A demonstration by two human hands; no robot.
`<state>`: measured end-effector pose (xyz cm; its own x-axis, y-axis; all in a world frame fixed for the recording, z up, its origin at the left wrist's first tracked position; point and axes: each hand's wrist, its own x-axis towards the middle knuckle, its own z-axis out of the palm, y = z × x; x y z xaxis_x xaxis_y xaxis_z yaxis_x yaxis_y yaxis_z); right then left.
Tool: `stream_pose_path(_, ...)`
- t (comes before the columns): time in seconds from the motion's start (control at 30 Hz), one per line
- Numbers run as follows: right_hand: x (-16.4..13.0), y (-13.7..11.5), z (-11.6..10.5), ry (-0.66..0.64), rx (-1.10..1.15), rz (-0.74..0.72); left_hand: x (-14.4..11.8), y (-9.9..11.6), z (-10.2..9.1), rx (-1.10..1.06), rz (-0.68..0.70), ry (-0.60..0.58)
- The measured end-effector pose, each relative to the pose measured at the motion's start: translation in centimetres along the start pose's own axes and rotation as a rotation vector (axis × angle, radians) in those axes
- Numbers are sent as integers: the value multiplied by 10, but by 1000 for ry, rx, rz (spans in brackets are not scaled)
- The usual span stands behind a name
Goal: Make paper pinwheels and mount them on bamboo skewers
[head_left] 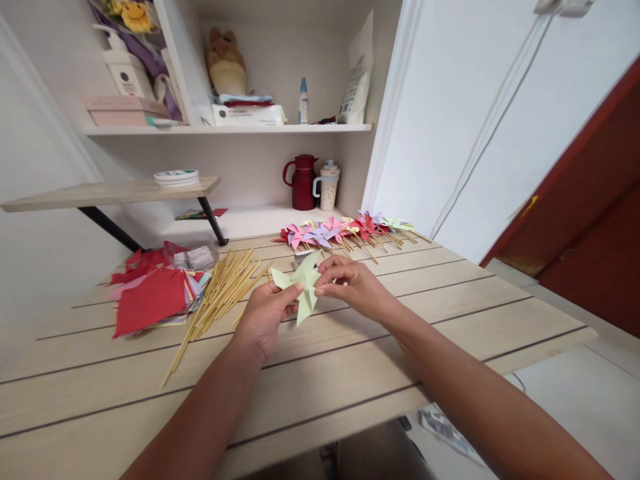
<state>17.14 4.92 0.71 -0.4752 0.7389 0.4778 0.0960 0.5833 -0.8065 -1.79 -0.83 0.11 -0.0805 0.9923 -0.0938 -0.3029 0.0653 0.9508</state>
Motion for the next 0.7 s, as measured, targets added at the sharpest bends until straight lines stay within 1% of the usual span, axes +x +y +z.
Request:
stream_pose_path(0.33,1,-3,6,37,-33,47,-1,2,8,72,65,75)
stream_pose_path(0.57,1,-4,9,53,-5,86,-2,1,9,88,79,86)
stream_pose_path(0.7,1,-4,10,50,-16,71,-4,2,11,103,90,100)
